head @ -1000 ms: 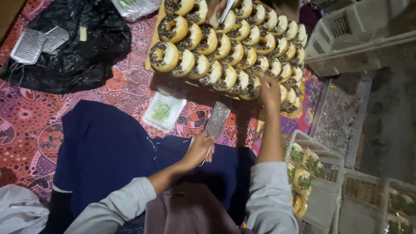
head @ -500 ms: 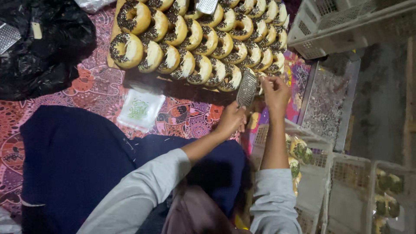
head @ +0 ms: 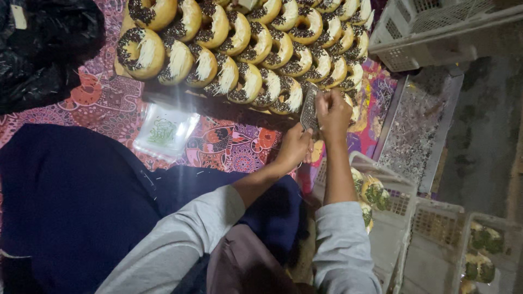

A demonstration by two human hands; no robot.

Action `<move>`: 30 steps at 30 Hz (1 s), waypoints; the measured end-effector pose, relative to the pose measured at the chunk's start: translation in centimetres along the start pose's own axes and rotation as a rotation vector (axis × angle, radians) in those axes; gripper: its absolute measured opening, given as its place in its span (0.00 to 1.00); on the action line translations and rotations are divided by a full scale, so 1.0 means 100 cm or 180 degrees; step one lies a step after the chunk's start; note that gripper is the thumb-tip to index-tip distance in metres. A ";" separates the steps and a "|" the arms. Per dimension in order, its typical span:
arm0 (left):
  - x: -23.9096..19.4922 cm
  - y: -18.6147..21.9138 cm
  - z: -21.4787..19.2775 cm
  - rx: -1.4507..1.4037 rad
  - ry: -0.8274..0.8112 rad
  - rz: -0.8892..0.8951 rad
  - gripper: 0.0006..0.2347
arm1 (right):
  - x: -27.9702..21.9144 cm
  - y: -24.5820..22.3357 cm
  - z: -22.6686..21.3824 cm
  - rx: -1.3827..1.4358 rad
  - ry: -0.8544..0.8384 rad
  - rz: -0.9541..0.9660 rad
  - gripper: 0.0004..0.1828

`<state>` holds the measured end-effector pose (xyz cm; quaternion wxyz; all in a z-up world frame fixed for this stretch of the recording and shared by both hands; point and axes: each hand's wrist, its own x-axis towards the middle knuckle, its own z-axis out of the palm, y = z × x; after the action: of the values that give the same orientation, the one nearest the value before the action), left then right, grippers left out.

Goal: The person sits on a mat and uses a handheld grater to apply white shreds onto a tray of ring-shaped doughnuts. The person then picks up individual doughnuts, places them into clear plastic bags, and arranges the packaged items into a white crate.

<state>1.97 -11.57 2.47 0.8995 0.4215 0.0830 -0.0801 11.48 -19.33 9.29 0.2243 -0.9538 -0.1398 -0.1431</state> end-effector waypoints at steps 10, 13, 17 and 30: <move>0.001 0.000 -0.005 -0.0344 -0.0193 0.0005 0.05 | 0.016 0.015 0.026 -0.0389 0.0190 -0.0373 0.12; -0.002 0.000 -0.006 -0.0175 -0.0088 -0.0021 0.06 | 0.021 0.021 0.030 -0.0451 0.0097 -0.0264 0.12; -0.012 -0.007 -0.011 -0.0040 -0.0123 -0.0104 0.05 | 0.025 0.027 0.037 -0.0702 0.0177 -0.0413 0.11; -0.100 -0.051 -0.035 -0.0835 -0.0764 -0.0335 0.07 | 0.030 0.082 -0.006 0.1044 -0.0327 0.0928 0.17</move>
<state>-9.10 -11.32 -1.38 0.9447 0.2831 0.0068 -0.1653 16.83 -26.04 7.68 0.3873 -0.9207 -0.0330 -0.0358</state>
